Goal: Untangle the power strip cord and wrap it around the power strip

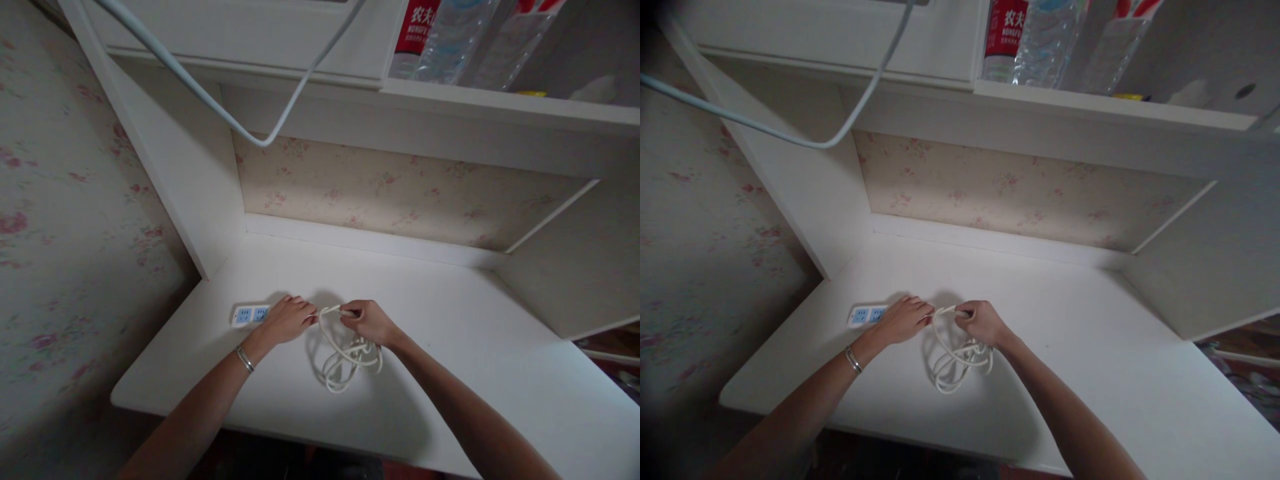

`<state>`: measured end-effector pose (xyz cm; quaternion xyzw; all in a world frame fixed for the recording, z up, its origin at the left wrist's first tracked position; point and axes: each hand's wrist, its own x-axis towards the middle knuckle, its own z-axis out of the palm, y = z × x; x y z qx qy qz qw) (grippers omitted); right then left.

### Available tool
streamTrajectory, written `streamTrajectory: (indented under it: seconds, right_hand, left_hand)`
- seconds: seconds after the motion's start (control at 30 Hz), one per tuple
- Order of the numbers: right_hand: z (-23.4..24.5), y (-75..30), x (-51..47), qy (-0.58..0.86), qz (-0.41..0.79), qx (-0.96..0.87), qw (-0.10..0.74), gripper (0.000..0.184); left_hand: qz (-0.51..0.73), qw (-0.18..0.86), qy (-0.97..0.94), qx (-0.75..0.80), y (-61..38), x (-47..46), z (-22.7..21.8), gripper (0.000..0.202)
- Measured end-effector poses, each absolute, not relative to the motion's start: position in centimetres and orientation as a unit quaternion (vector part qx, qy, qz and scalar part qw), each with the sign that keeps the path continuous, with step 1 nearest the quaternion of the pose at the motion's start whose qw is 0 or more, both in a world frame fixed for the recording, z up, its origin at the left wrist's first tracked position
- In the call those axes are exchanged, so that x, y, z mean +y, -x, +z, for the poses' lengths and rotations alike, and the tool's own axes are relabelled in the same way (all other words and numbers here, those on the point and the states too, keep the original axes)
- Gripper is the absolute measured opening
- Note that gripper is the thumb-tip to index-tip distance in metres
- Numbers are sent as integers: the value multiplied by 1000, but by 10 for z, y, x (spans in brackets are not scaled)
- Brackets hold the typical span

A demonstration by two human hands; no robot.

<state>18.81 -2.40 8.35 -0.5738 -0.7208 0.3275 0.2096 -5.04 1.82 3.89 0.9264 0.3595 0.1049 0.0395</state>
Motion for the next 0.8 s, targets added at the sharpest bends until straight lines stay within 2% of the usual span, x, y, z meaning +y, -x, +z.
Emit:
streamTrajectory:
  seconds: [0.17,0.27,0.33,0.43,0.5,0.57,0.7,0.8]
  right_hand:
    - [67,-193,-36,557,396,-701,202,36]
    - [56,-189,-37,577,394,-672,244,38]
    - [51,-185,-34,604,401,-620,299,37]
    - [53,-185,-30,641,399,-493,432,31]
    - [65,-196,-30,641,413,-444,472,29]
    - [83,-214,-32,630,456,-472,415,31]
    - [110,-251,-45,651,467,-559,215,27]
    - [117,-269,-60,647,462,-586,158,23]
  left_hand:
    - [97,37,-931,351,44,15,29,18]
    - [101,31,-929,354,41,16,25,21]
    - [102,25,-928,358,40,17,23,23]
    - [94,16,-928,359,42,19,22,28]
    - [87,9,-928,361,47,22,22,28]
    - [85,1,-927,367,53,25,21,25]
    - [86,-6,-927,364,63,32,19,21]
    - [82,-3,-926,369,66,37,18,20]
